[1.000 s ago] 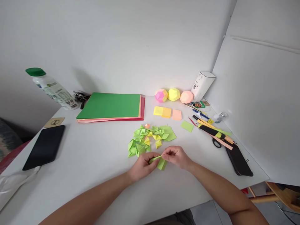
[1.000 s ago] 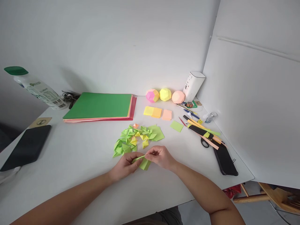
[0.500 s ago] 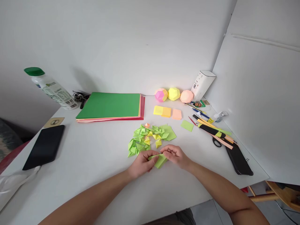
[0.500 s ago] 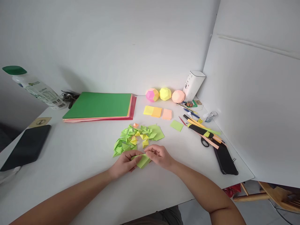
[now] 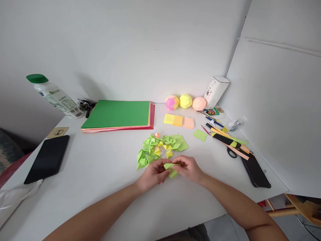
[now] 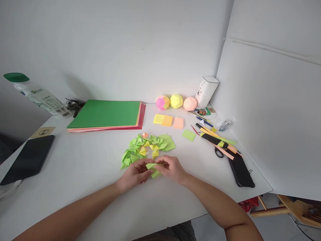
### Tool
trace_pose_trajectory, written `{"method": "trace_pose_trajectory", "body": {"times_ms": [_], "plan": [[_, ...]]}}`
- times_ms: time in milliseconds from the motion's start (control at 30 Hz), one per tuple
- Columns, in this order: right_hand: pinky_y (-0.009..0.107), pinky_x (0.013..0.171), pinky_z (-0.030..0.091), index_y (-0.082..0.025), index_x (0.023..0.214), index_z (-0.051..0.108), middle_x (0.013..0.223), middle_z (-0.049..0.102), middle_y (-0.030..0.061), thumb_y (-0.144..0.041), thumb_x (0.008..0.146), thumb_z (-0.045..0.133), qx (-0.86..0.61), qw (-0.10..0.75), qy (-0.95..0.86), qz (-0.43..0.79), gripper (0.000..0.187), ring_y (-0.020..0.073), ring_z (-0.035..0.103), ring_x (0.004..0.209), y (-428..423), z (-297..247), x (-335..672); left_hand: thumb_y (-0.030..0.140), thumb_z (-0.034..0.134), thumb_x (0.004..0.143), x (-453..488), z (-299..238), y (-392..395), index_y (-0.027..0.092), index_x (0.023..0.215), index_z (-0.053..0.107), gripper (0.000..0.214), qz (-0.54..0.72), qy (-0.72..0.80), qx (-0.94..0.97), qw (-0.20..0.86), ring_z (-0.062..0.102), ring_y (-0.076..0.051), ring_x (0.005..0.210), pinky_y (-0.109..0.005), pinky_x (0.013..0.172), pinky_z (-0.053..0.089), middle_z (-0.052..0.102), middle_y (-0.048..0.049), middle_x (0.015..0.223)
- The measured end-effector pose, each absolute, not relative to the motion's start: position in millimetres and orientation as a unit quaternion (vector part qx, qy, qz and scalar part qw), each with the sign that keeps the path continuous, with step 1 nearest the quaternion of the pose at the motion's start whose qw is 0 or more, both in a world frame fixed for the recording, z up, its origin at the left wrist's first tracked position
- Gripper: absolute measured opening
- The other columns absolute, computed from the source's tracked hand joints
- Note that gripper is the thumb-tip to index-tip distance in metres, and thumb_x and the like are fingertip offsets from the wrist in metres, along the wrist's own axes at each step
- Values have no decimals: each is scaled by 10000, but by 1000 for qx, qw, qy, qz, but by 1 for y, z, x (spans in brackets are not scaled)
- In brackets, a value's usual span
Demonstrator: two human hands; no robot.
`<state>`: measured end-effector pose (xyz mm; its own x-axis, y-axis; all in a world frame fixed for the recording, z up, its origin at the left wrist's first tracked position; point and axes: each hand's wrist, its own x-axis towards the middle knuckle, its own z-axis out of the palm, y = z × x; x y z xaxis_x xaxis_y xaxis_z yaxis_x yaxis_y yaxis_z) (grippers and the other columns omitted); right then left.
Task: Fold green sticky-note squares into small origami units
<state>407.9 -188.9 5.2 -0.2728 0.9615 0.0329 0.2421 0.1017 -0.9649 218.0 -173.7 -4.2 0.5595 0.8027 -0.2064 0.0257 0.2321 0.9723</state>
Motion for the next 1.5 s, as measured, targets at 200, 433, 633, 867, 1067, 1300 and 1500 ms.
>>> {"method": "trace_pose_trajectory", "body": {"times_ms": [200, 433, 633, 867, 1067, 1300, 1500], "plan": [[256, 530, 539, -136, 908, 664, 690, 654, 30, -317, 782, 621, -461, 377, -615, 516, 225, 135, 605, 575, -191, 1, 409, 394, 611, 762, 218, -6, -174, 141, 998, 552, 351, 287, 373, 546, 693, 419, -63, 378, -175, 363, 345, 446, 82, 462], [265, 494, 555, -119, 874, 664, 621, 627, 15, -326, 803, 601, -434, 355, -585, 586, 228, 129, 598, 524, -192, 5, 410, 413, 607, 764, 218, -7, -174, 149, 882, 570, 291, 299, 371, 537, 696, 413, -65, 360, -177, 360, 329, 463, 78, 427], [253, 492, 546, -116, 862, 663, 606, 615, 8, -331, 799, 606, -435, 355, -573, 597, 231, 123, 591, 522, -192, 8, 409, 426, 599, 770, 219, -6, -173, 155, 831, 566, 280, 307, 375, 525, 699, 407, -60, 350, -172, 357, 326, 477, 75, 419], [253, 487, 535, -117, 855, 664, 610, 622, 11, -365, 798, 601, -432, 348, -572, 605, 263, 124, 595, 511, -193, 10, 408, 418, 603, 769, 219, -8, -173, 152, 802, 556, 272, 313, 373, 515, 705, 411, -59, 353, -172, 358, 332, 475, 74, 424], [258, 477, 528, -121, 852, 668, 613, 628, 13, -376, 787, 611, -435, 350, -565, 607, 269, 125, 592, 500, -192, 12, 408, 402, 624, 757, 220, -7, -173, 161, 757, 533, 257, 333, 362, 492, 718, 403, -61, 358, -178, 351, 342, 455, 79, 424], [257, 471, 529, -112, 844, 665, 602, 622, 10, -357, 789, 616, -431, 352, -561, 612, 256, 122, 591, 493, -192, 12, 408, 344, 647, 751, 219, -8, -172, 162, 724, 515, 227, 358, 349, 467, 730, 411, -52, 384, -181, 354, 361, 465, 69, 504], [270, 475, 545, -103, 843, 661, 610, 625, 14, -358, 778, 628, -435, 353, -552, 618, 265, 127, 595, 509, -192, 10, 408, 312, 667, 734, 218, -7, -171, 161, 701, 502, 226, 376, 332, 446, 741, 425, -46, 394, -180, 348, 361, 485, 61, 565]]}}
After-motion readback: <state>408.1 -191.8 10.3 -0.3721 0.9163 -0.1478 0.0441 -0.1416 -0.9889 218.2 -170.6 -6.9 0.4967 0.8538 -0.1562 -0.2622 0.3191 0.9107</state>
